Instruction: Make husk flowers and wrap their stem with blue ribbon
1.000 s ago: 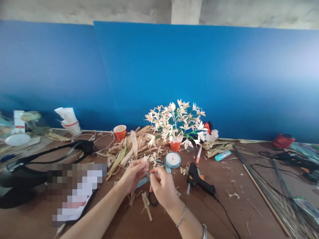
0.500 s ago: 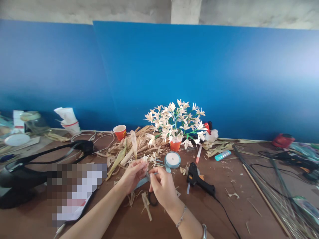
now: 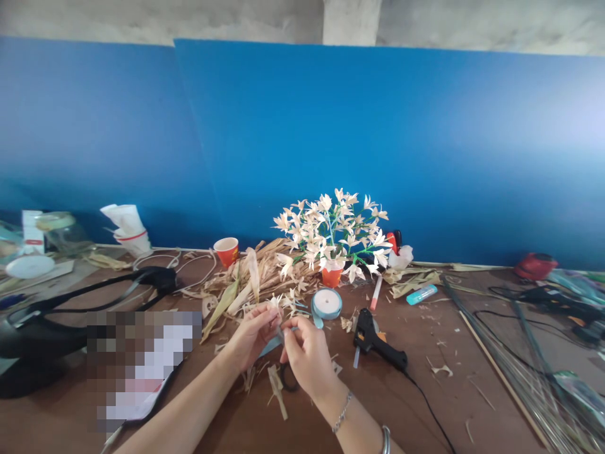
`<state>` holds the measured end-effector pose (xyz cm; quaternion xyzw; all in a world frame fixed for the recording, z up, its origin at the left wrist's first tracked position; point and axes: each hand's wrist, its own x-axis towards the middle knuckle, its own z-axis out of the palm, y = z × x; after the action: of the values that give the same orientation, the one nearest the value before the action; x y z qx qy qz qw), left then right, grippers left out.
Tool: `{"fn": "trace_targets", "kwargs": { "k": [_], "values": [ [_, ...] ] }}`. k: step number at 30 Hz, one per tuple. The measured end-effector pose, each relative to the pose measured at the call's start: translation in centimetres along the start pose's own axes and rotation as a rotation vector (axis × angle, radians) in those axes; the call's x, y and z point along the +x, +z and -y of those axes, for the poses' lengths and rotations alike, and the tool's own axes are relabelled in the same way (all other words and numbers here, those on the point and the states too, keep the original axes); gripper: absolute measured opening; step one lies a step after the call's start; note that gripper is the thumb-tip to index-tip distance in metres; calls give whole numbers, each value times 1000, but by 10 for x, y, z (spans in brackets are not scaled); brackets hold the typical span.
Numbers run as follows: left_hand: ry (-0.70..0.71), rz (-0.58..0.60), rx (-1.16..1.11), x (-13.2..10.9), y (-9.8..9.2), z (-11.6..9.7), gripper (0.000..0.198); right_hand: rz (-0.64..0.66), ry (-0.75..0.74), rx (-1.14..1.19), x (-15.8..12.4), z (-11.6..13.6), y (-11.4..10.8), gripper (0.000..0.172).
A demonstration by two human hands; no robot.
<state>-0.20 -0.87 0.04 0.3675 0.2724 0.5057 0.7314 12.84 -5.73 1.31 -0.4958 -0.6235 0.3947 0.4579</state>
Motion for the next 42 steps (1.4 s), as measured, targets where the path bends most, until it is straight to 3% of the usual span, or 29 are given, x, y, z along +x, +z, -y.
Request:
{"fn": "trace_targets", "kwargs": {
  "k": [24, 42],
  "values": [
    [-38, 50, -74, -1, -2, 0, 13, 32, 14, 13, 0, 3, 1, 18],
    [-59, 7, -53, 0, -4, 0, 12, 17, 9, -22, 0, 1, 0, 17]
  ]
}}
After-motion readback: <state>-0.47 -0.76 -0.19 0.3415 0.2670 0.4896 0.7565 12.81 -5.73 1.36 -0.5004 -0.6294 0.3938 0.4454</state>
